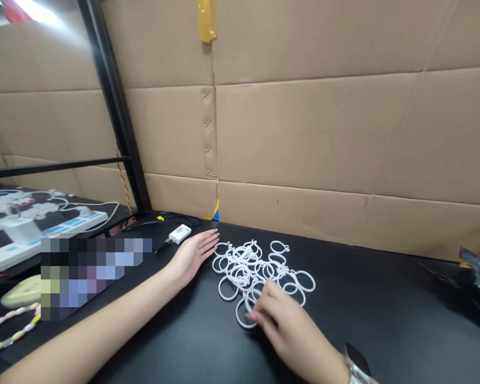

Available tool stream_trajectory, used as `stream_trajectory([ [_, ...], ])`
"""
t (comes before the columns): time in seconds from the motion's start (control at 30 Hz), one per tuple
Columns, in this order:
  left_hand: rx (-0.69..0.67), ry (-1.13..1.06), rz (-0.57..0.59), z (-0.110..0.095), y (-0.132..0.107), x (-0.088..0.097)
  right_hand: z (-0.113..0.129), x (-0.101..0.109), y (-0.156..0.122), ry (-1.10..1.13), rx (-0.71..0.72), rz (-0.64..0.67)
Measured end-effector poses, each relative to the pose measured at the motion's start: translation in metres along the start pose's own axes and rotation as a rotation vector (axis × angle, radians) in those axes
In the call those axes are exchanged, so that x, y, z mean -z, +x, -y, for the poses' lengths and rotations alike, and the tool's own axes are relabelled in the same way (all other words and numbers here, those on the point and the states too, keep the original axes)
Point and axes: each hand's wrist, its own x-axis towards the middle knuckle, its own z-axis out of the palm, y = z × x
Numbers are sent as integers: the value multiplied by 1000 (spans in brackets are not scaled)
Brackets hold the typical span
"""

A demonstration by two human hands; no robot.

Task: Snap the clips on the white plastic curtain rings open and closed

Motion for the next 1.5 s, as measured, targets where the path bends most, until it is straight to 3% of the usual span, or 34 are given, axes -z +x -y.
stream_trajectory([
  [0.1,-78,122,59,-8,-7,-1,-14,12,8,370,-171,-177],
  [0.2,-226,263,159,-17,-26,-12,-15,23,11,735,-321,-240],
  [0.33,-465,437,395,-21,-62,-31,-6,25,8,921,-315,-266],
  [0.4,-730,808,481,-18,-76,-38,-1,22,6,990,-311,-261],
  [0.47,-835,999,509,-14,-83,-41,3,17,4,1103,-312,-205],
  [0.6,-798,1014,525,-13,-80,-37,10,7,-1,1355,-336,-69],
  [0.93,-880,895,670,-23,-80,-34,8,-1,-2,1418,-341,4],
  [1.17,-903,880,637,-18,-76,-32,8,-2,-1,1327,-343,-17],
  [1.27,-819,884,520,-16,-75,-32,8,1,0,1128,-353,-118],
  [1.37,-736,906,366,-16,-73,-32,6,10,-1,721,-301,-182],
  [1.5,-807,967,307,-14,-73,-33,4,18,-7,-90,-7,-116],
])
